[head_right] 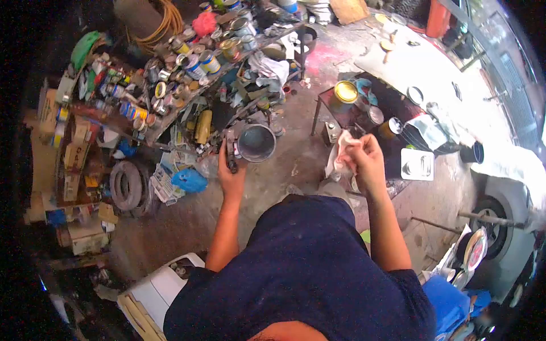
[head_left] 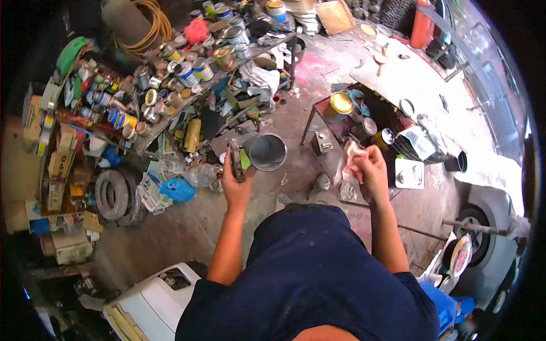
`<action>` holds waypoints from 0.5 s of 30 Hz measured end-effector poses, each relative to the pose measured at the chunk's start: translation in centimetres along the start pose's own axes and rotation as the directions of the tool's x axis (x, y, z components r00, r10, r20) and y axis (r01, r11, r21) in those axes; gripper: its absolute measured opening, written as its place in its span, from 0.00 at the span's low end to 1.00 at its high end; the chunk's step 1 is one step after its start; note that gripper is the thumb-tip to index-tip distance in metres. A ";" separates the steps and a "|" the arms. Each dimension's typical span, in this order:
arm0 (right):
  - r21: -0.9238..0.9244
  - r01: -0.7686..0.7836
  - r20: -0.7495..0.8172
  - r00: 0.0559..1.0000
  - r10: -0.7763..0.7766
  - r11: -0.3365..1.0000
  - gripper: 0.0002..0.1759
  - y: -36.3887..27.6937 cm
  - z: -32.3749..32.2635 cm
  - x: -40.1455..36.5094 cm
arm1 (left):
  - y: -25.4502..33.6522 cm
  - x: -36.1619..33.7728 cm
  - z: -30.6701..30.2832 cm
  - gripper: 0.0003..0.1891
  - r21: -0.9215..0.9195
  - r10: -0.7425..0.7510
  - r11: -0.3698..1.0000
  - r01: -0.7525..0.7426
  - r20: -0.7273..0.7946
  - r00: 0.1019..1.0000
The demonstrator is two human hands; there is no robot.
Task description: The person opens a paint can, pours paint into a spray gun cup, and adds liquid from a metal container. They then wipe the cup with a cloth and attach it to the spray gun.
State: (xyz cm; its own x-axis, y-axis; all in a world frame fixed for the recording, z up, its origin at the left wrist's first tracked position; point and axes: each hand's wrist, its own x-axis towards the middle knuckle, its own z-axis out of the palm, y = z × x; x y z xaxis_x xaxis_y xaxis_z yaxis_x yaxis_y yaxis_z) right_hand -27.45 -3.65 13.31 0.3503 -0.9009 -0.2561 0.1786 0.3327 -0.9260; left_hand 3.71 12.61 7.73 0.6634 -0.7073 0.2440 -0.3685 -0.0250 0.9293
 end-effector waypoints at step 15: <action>-0.567 0.783 0.824 0.545 -0.156 -0.257 0.23 -6.0 11.8 -0.4 | 3.4 3.8 -0.6 0.49 0.238 0.140 0.959 -0.151 0.064 0.988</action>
State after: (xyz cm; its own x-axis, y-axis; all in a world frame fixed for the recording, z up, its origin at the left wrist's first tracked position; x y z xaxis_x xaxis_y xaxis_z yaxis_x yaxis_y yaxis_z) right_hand -17.81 -1.99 22.19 0.9204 -0.3136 0.2334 -0.2927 -0.9486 -0.1201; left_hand 5.36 10.27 11.96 0.5623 -0.7475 0.3537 -0.6090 -0.0850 0.7886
